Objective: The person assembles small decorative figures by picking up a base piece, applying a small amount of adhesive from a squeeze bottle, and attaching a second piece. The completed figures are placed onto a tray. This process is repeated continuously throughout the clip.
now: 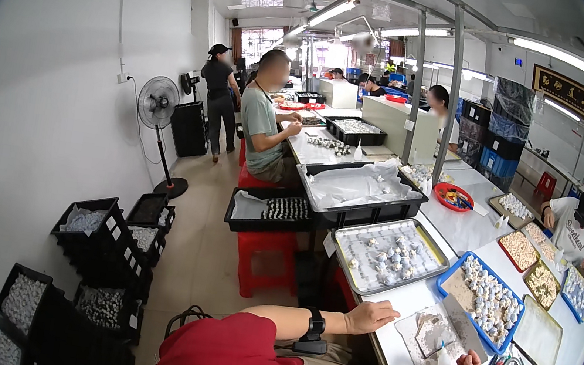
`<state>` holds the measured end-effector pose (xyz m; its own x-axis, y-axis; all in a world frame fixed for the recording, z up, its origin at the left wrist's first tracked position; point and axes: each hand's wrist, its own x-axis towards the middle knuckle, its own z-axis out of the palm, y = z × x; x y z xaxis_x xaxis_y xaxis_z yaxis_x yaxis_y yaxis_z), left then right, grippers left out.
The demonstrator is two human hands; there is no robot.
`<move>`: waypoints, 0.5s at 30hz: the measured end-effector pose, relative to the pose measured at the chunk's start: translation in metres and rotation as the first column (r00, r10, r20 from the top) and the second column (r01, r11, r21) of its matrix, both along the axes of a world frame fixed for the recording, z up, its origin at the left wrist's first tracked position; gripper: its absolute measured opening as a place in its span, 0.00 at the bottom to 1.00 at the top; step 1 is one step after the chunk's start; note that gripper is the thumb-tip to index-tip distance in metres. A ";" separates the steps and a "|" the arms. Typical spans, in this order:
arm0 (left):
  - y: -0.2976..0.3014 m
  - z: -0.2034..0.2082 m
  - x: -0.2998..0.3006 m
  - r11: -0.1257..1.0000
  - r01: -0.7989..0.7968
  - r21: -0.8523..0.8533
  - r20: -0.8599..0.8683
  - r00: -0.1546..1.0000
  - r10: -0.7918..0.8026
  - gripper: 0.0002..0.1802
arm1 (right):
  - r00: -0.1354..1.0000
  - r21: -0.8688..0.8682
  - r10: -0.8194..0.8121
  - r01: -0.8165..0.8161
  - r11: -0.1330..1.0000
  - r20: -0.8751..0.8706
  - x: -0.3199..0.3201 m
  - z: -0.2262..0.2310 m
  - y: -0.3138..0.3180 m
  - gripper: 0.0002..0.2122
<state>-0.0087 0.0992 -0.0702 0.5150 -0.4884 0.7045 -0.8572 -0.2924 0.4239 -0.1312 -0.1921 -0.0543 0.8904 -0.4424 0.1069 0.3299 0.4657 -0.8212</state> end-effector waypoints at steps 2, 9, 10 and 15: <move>-0.004 -0.006 0.013 0.999 -0.047 0.007 0.026 0.999 0.047 0.07 | 1.000 -0.011 0.012 -0.012 1.000 -0.008 0.003 0.000 0.002 0.08; -0.017 -0.022 0.020 0.994 -0.110 0.004 0.043 0.993 0.110 0.06 | 0.997 -0.079 0.011 -0.017 0.997 -0.074 -0.003 -0.001 0.003 0.09; -0.016 -0.023 0.020 0.994 -0.111 0.008 0.039 0.993 0.110 0.06 | 0.998 -0.083 0.004 -0.009 0.997 -0.060 -0.004 0.001 0.003 0.09; -0.019 -0.020 0.019 0.994 -0.111 0.009 0.010 0.994 0.111 0.05 | 0.989 -0.137 -0.112 0.098 0.986 -0.093 -0.007 0.005 0.004 0.08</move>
